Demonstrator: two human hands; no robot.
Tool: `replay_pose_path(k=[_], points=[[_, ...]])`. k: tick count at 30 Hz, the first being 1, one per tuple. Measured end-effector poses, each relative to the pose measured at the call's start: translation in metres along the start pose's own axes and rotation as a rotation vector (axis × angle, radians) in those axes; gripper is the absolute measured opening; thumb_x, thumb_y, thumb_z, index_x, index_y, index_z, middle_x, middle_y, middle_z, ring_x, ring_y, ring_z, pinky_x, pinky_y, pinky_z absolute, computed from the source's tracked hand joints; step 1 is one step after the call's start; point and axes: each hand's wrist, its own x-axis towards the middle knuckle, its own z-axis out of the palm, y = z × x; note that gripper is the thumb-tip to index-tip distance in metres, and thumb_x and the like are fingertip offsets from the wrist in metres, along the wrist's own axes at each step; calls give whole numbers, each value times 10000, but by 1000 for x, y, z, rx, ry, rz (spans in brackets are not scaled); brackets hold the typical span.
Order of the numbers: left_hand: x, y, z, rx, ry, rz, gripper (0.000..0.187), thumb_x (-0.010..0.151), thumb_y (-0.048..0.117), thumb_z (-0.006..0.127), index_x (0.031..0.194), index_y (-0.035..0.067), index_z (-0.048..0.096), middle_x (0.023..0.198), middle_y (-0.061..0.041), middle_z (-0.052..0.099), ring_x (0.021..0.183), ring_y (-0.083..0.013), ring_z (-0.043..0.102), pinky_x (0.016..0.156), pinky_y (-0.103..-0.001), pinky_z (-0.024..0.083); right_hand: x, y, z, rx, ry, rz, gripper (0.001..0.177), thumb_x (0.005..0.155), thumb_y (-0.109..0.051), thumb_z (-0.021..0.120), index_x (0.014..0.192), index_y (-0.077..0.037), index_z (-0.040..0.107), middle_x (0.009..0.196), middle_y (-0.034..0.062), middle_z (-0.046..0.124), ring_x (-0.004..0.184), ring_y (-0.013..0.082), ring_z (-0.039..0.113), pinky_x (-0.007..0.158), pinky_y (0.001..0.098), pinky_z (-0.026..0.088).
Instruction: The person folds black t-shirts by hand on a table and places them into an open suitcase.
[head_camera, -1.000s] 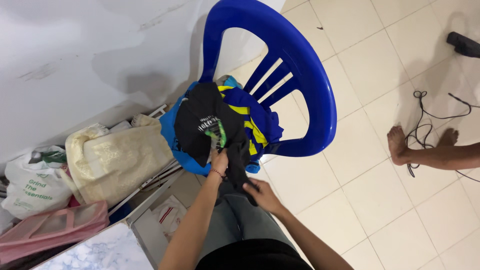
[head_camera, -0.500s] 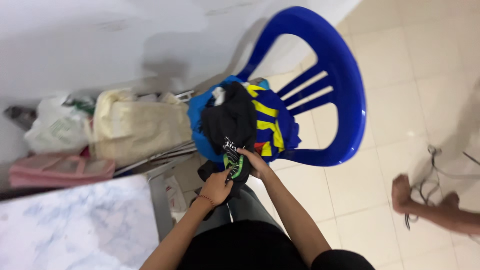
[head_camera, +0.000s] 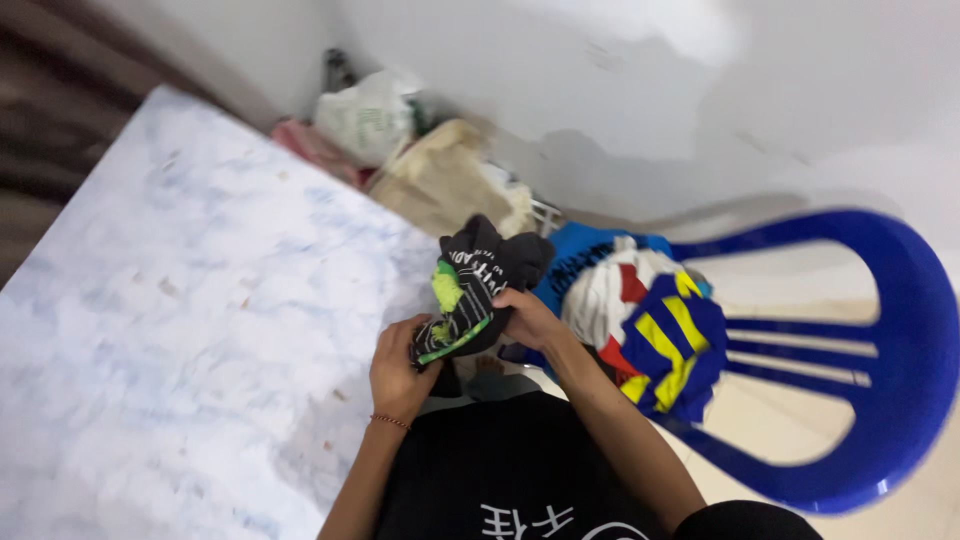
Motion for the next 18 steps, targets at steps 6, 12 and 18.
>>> replay_pose_path(k=[6,12,18], points=[[-55,-93,-1,-369,312,-560,482,855,77,646,1335,90,598,1143,-110,756,1038,-207,742,906,-313,559,63,27,104,-605,-84,176,480,870,-241,769,1262,14,665,1178,87,703,1063,212,636,964,374,475],[-106,-207,-26,-578,710,-612,548,902,58,715,1383,-70,486,1218,-113,685,1071,-169,641,943,-291,504,125,79,161,-1163,-94,256,569,882,-459,759,1190,15,697,1089,100,730,996,202,677,864,330,536],[-121,-184,-113,-443,593,-831,764,725,64,835,1395,98,469,968,-119,640,795,-178,579,705,-331,511,160,142,166,-1349,-151,189,541,882,-495,728,1155,-28,726,1076,70,754,1021,176,684,896,299,526]])
